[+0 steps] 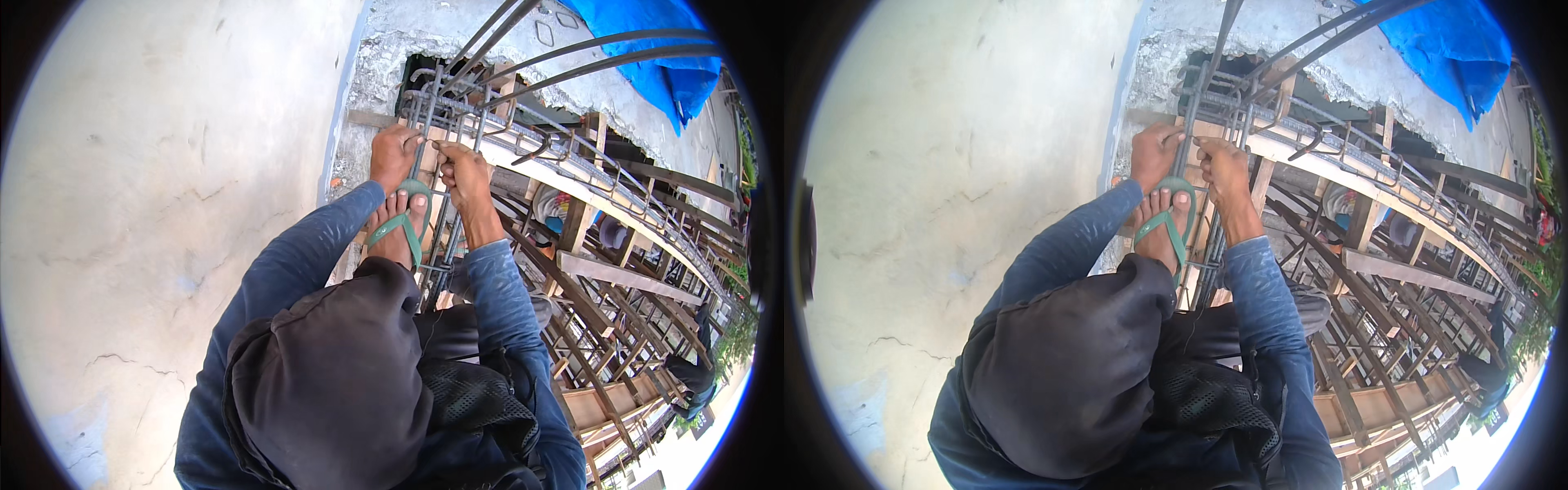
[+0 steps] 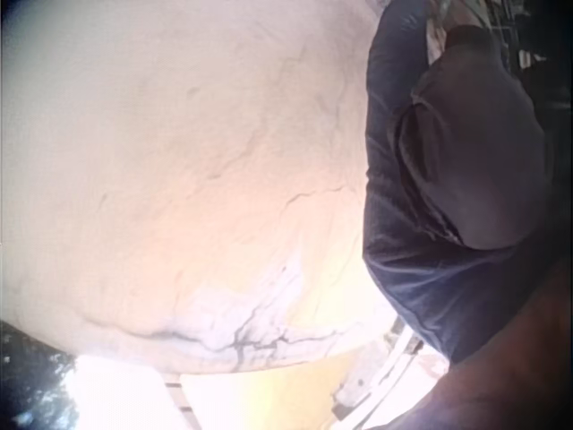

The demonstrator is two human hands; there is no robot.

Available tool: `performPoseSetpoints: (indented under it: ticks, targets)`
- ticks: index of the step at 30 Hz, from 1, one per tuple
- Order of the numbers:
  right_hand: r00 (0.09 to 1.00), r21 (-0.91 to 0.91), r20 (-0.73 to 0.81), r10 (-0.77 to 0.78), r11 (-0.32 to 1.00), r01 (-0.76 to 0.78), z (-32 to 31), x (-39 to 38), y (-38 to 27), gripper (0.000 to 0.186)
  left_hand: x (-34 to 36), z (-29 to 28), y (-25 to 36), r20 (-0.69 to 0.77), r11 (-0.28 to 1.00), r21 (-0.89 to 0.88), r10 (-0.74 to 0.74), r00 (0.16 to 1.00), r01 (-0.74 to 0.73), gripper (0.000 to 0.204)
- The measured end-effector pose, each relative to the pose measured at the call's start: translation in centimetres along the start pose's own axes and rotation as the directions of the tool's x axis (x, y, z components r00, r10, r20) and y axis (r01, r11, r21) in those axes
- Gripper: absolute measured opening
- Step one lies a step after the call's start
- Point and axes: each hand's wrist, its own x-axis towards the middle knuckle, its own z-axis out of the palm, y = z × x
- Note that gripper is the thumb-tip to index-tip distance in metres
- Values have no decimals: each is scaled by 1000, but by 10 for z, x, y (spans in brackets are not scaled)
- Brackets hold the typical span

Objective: The person uses wire and a hook tool to secure horizontal stirrups to vertical reinforcement bars.

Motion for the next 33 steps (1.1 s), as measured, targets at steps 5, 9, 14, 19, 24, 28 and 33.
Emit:
performPoseSetpoints:
  ticks: [5, 9, 14, 19, 24, 28, 33]
  targets:
    - [946, -503, 16, -322, 816, 287, 7, -14, 13, 23, -12, 7, 1, -54, 996, 32, 85, 995, -83, 22]
    - [825, -804, 180, -536, 404, 437, 18, -14, 7, 22, -10, 9, 0, -13, 979, 126, 165, 986, -162, 25]
    - [750, -890, 312, -583, 97, 445, 28, -15, -20, 21, -7, 8, -1, -16, 955, 197, 229, 973, -222, 22]
    - [740, -879, 367, -563, 49, 474, 10, 3, -33, 17, -2, 13, -2, -34, 973, 141, 192, 981, -185, 19]
    - [768, -887, 349, -537, 75, 456, 4, 7, -34, 16, 1, 9, 12, -53, 973, 168, 170, 984, -159, 27]
    - [695, -833, 425, -580, 49, 551, 2, 17, -40, 14, -1, 8, 12, -64, 981, 162, 115, 991, -103, 37]
    - [665, -805, 518, -537, -43, 592, 6, 37, -50, 14, -7, 9, 17, -10, 979, 200, 36, 999, -34, 37]
